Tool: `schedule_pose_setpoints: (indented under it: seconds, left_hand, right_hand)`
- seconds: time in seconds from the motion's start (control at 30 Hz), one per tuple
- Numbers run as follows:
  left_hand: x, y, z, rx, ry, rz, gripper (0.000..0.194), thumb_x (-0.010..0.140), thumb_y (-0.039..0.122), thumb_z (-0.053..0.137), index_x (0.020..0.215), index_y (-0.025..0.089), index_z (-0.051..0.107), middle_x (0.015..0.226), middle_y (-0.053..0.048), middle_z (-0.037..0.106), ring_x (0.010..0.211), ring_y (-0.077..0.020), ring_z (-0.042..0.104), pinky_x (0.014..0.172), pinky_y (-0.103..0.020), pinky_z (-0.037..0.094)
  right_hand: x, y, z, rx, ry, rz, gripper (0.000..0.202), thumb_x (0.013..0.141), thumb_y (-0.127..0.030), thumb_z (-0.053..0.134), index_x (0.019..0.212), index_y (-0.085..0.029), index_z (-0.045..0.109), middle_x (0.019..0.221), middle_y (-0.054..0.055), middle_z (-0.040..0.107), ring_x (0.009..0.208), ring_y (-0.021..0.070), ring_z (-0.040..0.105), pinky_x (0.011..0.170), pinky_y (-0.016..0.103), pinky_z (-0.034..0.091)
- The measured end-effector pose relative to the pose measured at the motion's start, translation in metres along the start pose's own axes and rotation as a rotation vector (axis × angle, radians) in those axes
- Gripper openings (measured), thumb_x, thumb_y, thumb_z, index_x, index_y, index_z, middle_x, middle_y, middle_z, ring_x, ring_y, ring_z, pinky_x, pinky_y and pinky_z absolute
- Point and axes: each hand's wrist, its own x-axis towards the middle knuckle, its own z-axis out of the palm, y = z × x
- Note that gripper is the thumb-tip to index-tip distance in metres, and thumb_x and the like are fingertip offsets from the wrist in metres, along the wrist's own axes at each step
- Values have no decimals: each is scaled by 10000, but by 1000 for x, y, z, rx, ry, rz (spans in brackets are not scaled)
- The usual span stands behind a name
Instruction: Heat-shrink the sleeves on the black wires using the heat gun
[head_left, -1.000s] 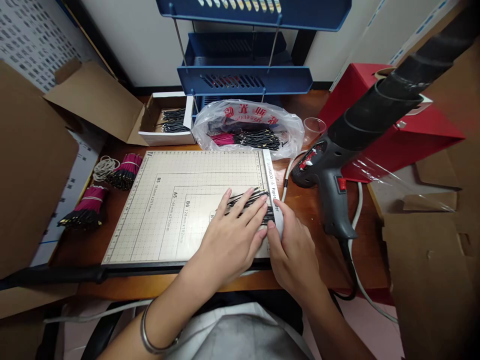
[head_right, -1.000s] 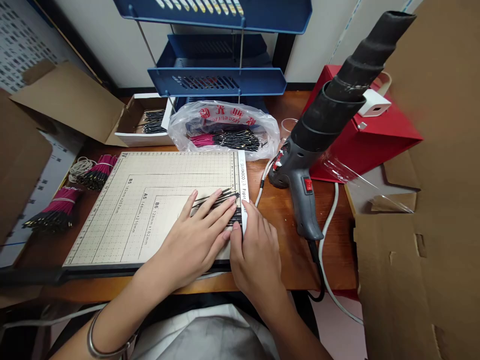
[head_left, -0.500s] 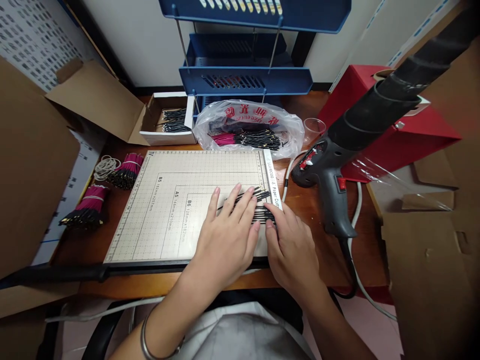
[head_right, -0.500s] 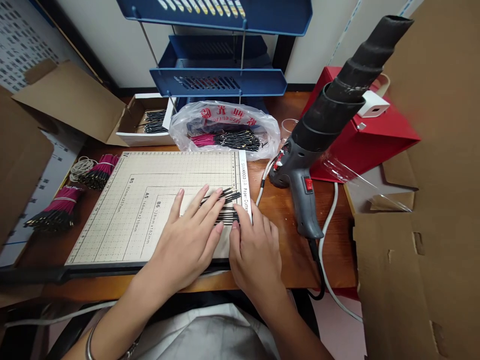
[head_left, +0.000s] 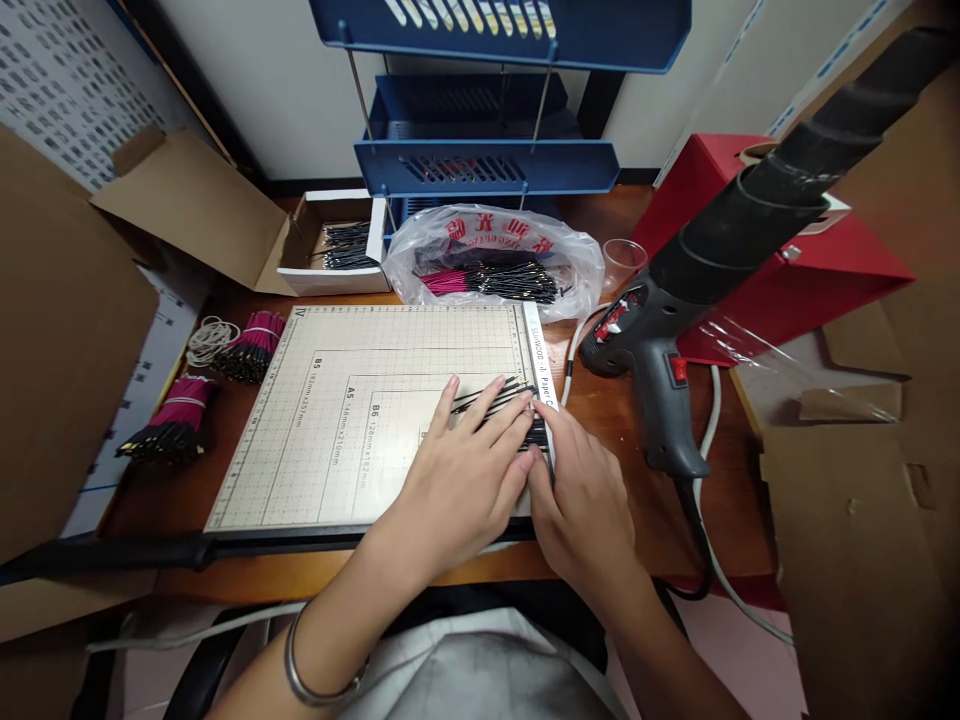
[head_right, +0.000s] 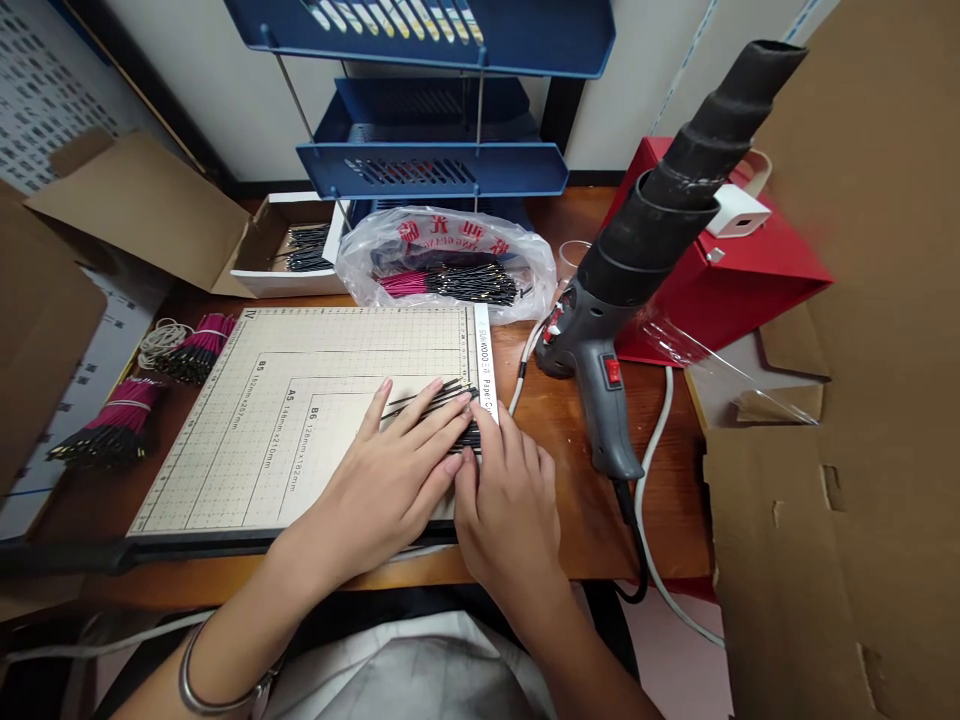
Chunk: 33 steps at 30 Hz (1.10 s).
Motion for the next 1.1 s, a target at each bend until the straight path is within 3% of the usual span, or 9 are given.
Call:
schedule_pose_setpoints:
  seconds: [0.2, 0.4, 0.67, 0.87, 1.1]
  left_hand:
    - [1, -5, -5, 16, 68, -65, 456, 1097, 330, 303, 1453, 173, 541, 1619, -24, 440, 1555, -229, 297, 1309, -536, 90]
    - [9, -6, -1, 97, 68, -70, 482, 1091, 348, 329, 1484, 151, 526, 1586, -57, 487, 1530, -277, 351, 1296, -565, 149]
    - [12, -12, -6, 72, 31, -41, 446, 1092, 388, 346, 1401, 208, 612, 1589, -37, 485, 1526, -302, 355, 1282, -617, 125]
    - [16, -13, -3, 71, 53, -50, 493, 1094, 416, 324, 1440, 166, 570, 1582, -53, 492, 1522, -302, 360, 1292, -606, 82]
    - [13, -19, -5, 31, -8, -11, 470, 1091, 419, 334, 1450, 220, 562, 1584, -23, 495, 1519, -313, 361, 1284, -626, 86]
  right_hand:
    - [0, -1, 1, -80, 7, -17, 426, 1031, -316, 361, 1419, -239, 518, 1460, 117, 583, 1269, 299, 578, 1057, 530, 424]
    - [-1, -1, 2, -102, 42, -22, 383, 1033, -328, 369, 1364, -237, 538, 1443, 105, 597, 1251, 303, 584, 1145, 656, 317]
    - [-1, -1, 2, -70, 45, -14, 371, 1034, -335, 374, 1352, -223, 528, 1422, 101, 617, 1268, 295, 583, 1160, 653, 311]
    - [-1, -3, 5, -108, 47, -7, 462, 1039, -327, 361, 1489, -254, 436, 1478, 77, 580, 1278, 289, 583, 1155, 663, 321]
    - [-1, -2, 6, -129, 60, -11, 440, 1041, -344, 362, 1445, -225, 489, 1472, 87, 583, 1295, 288, 574, 1174, 645, 308]
